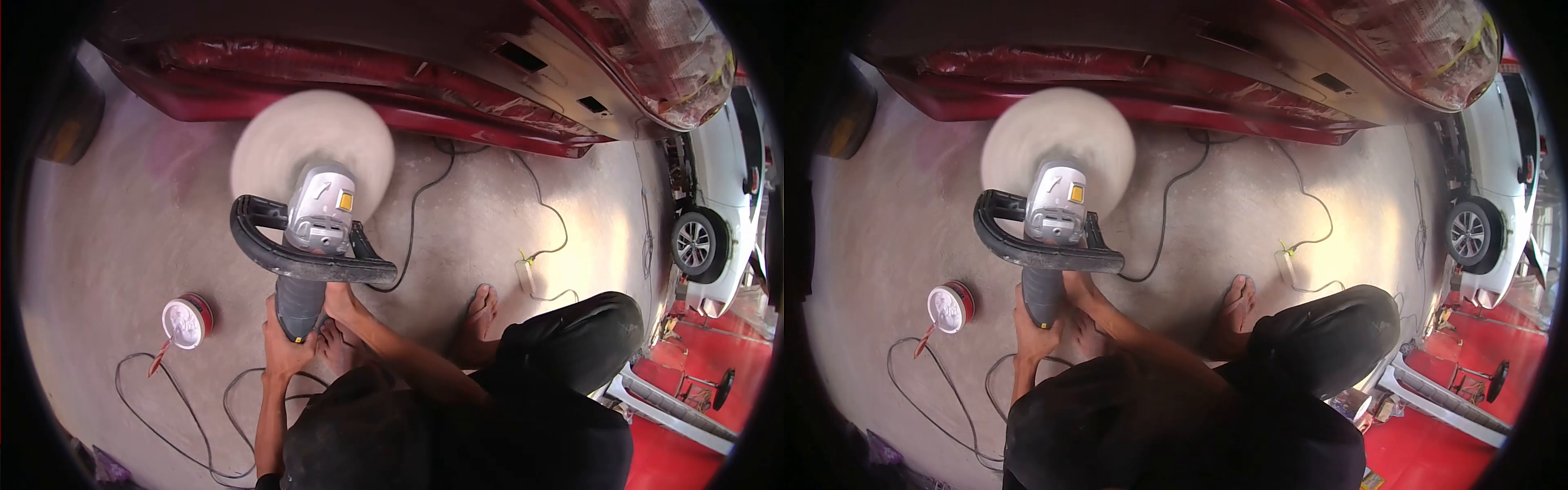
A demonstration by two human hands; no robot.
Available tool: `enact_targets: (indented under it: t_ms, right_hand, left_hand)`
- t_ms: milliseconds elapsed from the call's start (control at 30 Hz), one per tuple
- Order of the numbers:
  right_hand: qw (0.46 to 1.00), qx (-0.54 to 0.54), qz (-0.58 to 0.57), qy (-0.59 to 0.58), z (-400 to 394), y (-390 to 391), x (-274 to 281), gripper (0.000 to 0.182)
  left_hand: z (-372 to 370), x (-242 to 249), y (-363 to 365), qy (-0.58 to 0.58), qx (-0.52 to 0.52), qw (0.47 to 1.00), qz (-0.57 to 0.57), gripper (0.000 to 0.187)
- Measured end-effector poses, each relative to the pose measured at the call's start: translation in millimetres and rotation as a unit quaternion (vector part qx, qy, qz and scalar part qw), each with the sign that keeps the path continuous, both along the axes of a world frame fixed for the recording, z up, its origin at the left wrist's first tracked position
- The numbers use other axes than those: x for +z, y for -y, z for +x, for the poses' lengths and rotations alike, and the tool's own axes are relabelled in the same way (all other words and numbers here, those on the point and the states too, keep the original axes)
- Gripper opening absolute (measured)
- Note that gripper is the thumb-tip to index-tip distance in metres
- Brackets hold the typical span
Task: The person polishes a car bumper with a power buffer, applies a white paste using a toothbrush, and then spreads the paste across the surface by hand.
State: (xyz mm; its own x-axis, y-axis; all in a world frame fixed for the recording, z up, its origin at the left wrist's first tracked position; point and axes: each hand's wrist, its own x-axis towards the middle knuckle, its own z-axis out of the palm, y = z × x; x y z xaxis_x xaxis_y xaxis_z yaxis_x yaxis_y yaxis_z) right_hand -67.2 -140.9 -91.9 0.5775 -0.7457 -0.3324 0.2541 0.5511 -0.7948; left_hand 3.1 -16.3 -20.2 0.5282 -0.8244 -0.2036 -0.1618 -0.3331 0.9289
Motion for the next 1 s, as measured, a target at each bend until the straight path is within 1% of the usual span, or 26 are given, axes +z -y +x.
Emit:
enact_targets:
  t_ms: [33, 67, 167, 200, 300, 333, 367, 433, 500, 567, 633, 700, 733, 767, 833, 900, 933, 1000]
  right_hand:
    - [0.999, -0.008, -0.043, -0.026, 12, -9, -10, 0.035]
    - [0.997, -0.02, -0.059, -0.036, 21, -16, -12, 0.036]
    - [0.995, -0.037, -0.097, -0.008, 34, -20, 4, 0.043]
    - [0.995, -0.035, -0.09, -0.007, 31, -19, 3, 0.042]
    - [0.999, -0.027, -0.038, -0.011, 1, -3, 3, 0.035]
    - [0.999, -0.002, -0.031, 0.011, -15, 10, 18, 0.037]
    - [0.999, 0.022, -0.023, 0.032, -32, 22, 32, 0.041]
    - [0.982, 0.021, 0.071, 0.172, -57, 48, 63, 0.054]
    - [0.992, -0.016, -0.046, 0.117, -78, 71, 60, 0.089]
    - [0.993, -0.06, -0.009, 0.104, -97, 89, 72, 0.086]
    - [0.99, -0.084, -0.004, 0.113, -107, 98, 72, 0.082]
    - [0.987, -0.097, 0.004, 0.125, -112, 102, 76, 0.081]
    - [0.986, -0.116, 0.024, 0.116, -108, 98, 80, 0.078]
    - [0.989, -0.101, 0.012, 0.107, -103, 94, 79, 0.075]
    - [0.994, -0.07, -0.013, 0.088, -89, 86, 71, 0.069]
    - [0.994, -0.058, 0.007, 0.094, -69, 65, 56, 0.054]
    - [0.998, -0.029, -0.058, 0.025, -60, 55, 49, 0.047]
    - [0.994, -0.033, -0.1, -0.027, -35, 32, 17, 0.035]
  left_hand:
    - [6, -4, -10, 0.02, 0.015, 1.0, 0.002, 0.069]
    - [8, -4, -16, 0.04, 0.03, 0.999, 0.005, 0.067]
    - [8, 2, -21, 0.052, 0.056, 0.997, 0.003, 0.066]
    - [6, 7, -19, 0.009, 0.067, 0.997, 0.025, 0.068]
    - [-7, 8, -3, -0.009, 0.025, 1.0, 0.001, 0.066]
    - [-13, 6, 5, -0.023, -0.002, 1.0, -0.003, 0.07]
    - [-23, 6, 14, -0.021, -0.02, 1.0, 0.007, 0.072]
    - [-42, 6, 36, -0.018, -0.052, 0.998, 0.026, 0.077]
    - [-55, 12, 61, -0.023, -0.107, 0.993, 0.054, 0.08]
    - [-62, 17, 83, -0.021, -0.153, 0.986, 0.066, 0.081]
    - [-66, 23, 97, -0.009, -0.187, 0.98, 0.064, 0.08]
    - [-68, 27, 100, -0.002, -0.191, 0.98, 0.055, 0.078]
    - [-67, 24, 99, -0.002, -0.186, 0.981, 0.049, 0.078]
    - [-65, 23, 96, -0.002, -0.182, 0.982, 0.042, 0.078]
    - [-60, 21, 80, -0.003, -0.144, 0.988, 0.048, 0.076]
    - [-55, 18, 58, 0.001, -0.097, 0.994, 0.043, 0.073]
    - [-53, 16, 45, 0.007, -0.071, 0.997, 0.035, 0.071]
    - [-55, 21, 29, 0.028, -0.032, 0.999, 0.025, 0.067]
